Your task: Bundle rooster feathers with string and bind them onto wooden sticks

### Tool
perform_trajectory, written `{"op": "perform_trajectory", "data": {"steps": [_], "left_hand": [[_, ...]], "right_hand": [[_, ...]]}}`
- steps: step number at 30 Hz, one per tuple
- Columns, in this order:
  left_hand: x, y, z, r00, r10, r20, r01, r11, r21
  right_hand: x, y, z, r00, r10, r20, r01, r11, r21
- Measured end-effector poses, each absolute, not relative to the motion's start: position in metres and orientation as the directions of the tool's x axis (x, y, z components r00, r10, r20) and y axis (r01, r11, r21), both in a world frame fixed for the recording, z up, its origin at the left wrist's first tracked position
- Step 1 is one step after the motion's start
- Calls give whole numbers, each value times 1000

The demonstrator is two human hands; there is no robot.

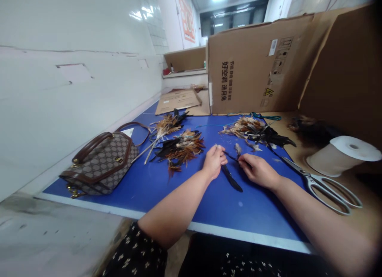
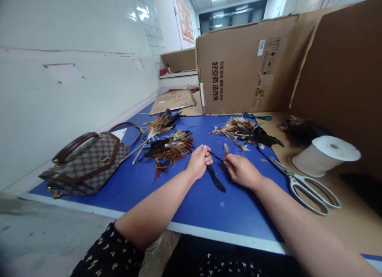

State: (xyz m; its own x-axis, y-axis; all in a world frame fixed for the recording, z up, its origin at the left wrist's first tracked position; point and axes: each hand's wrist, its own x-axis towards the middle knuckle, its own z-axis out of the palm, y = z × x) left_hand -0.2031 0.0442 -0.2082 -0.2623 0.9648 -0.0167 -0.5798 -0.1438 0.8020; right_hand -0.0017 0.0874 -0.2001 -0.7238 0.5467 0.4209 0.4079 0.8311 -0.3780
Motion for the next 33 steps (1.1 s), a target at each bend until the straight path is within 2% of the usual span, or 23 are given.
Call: {"op": "perform_trajectory", "data": {"steps": [2,5,8,12,17,22,27,30,33], "left_hand": [[-204,44,-209,-280,959,-44,-582,-133,802],[-204,45,-210,-319,943,-99,-573,-109,812],[-204,47,-212,-300,944,-135,-585,-70,808],[-204,45,-212,-301,943,-142,-619,-80,781],[-203,42,-209,-221,967,-123,-627,-44,778],[-205,43,-211,-189,974,-127,-629,-21,777],[-205,44,-211,-204,971,-128,-623,-28,781],[-204,45,-211,-218,968,-126,-629,-41,776],[-204,46,-212,-219,968,-119,-633,-48,773]], "right_hand": [[-1,92,-196,-694,567,444,441,822,-360],[5,119,-185,-579,656,485,580,749,-322],[20,163,-170,-433,768,473,753,596,-279],[39,214,-157,-261,883,389,913,357,-198],[44,243,-167,-107,959,263,978,149,-148],[47,247,-178,-10,974,225,974,60,-216],[43,225,-170,-9,943,331,953,109,-284],[30,196,-168,-105,871,480,899,290,-329],[13,163,-175,-229,751,619,760,535,-368]]}}
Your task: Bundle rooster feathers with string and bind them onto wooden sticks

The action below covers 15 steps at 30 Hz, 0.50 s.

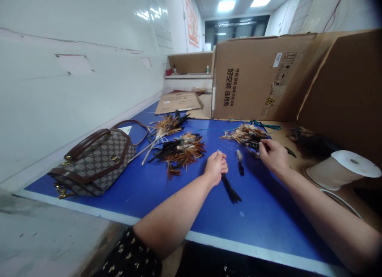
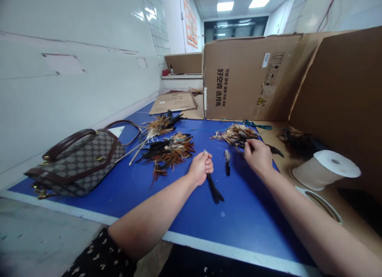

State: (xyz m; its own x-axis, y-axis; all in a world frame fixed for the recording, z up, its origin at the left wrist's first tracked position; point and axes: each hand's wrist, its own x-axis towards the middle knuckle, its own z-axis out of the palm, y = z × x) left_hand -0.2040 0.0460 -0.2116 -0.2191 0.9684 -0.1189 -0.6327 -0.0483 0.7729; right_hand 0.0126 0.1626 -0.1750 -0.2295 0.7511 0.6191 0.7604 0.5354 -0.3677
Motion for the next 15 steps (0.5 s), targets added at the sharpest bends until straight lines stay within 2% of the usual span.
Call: {"op": "perform_trajectory", "data": {"steps": [5,8,11,15], "left_hand": [[-206,47,-212,-167,977,-130,-611,2,792],[-208,47,-211,-131,982,-136,-590,33,807],[-209,46,-211,-146,982,-124,-560,21,828],[-211,45,-210,-225,967,-119,-527,-18,850]], "right_hand": [[-13,112,-196,-373,647,665,603,714,-356],[-20,92,-201,-544,539,643,500,824,-267],[-23,81,-201,-717,367,593,357,924,-140],[-22,80,-199,-795,252,551,254,964,-74]]}}
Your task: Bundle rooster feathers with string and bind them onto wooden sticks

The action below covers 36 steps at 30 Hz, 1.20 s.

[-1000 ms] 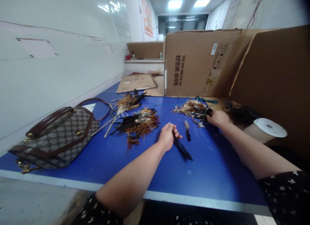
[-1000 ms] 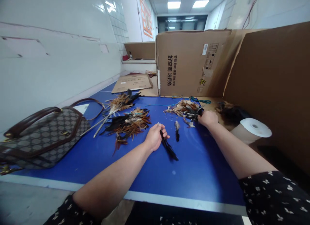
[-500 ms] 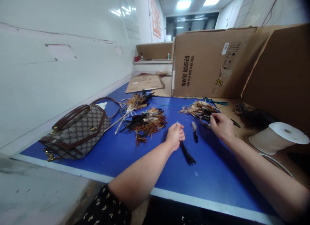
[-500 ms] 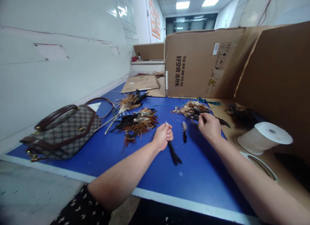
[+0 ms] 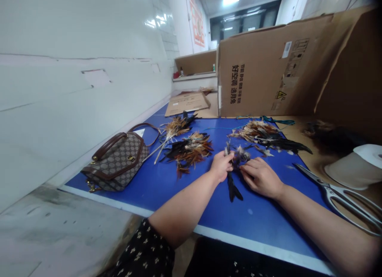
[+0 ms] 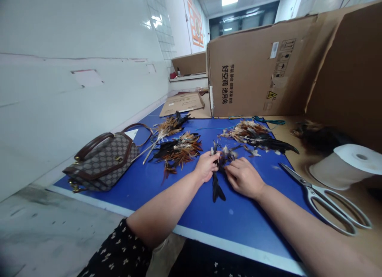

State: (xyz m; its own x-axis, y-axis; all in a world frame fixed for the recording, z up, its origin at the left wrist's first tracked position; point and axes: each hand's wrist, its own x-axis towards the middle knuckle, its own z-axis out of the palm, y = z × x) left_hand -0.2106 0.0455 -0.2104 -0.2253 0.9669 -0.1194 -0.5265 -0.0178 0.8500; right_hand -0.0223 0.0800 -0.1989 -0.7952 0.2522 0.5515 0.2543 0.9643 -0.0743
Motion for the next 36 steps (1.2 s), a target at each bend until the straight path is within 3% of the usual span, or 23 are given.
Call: {"op": "perform_trajectory", "data": {"steps": [10,16,21,26,31,36], "left_hand": [[-214,46,-205,-247,967,-61,-509,-76,857],[-211,42,-209,-143,990,2,-455,-68,888],[-206,35,-207,-53,995,85,-420,-99,902],[-208,34,-205,-47,999,19,-398,-36,917],[-209,33,-202,-19,997,-73,-337,63,939],[-208,30,-203,68,997,-46,-262,63,963]], "right_hand": [[-15,83,-193,-836,211,507,176,977,-117],[-15,84,-197,-650,397,648,311,917,-250],[-22,85,-205,-681,392,619,237,917,-320],[-24,90,-216,-696,361,621,174,923,-342],[-17,98,-217,-574,523,630,260,846,-465],[-13,106,-218,-383,639,667,335,769,-545]]}}
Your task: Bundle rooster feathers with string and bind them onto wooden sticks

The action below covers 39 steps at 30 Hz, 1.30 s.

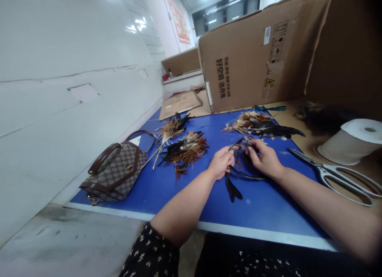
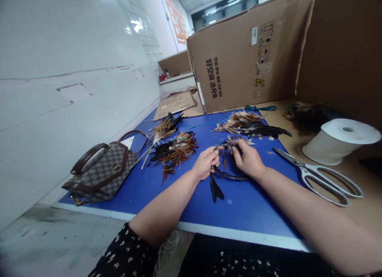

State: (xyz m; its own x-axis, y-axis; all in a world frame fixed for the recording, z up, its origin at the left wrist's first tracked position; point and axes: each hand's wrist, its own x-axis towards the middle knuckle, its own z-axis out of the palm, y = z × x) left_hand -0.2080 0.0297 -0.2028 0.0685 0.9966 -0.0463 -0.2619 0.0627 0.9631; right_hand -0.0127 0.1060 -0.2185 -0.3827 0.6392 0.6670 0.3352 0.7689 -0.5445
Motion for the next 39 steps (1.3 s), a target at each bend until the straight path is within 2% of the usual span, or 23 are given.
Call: {"op": "perform_trajectory", "data": {"steps": [9,15,19,24,30,34,39], "left_hand": [[-209,25,-205,223,975,1,-182,41,982],[-205,31,-205,0,986,164,-189,-161,969],[-203,34,-206,-151,987,63,-300,-106,948],[-197,29,-205,-76,997,-22,-308,-3,952],[-192,23,-200,25,999,-44,-310,50,949],[-192,25,-203,-79,997,-1,-303,-23,953],[-193,30,-205,-189,982,14,-366,-84,927]], "right_hand": [[-16,100,-217,-577,592,563,234,780,-580],[-14,98,-206,-484,700,525,287,694,-660],[-17,97,-206,-437,758,484,221,612,-759],[-23,89,-202,-515,805,295,34,363,-931],[-23,84,-196,-630,743,226,-20,275,-961],[-24,84,-198,-645,732,218,-4,282,-959],[-25,87,-202,-567,791,230,-12,271,-963]]}}
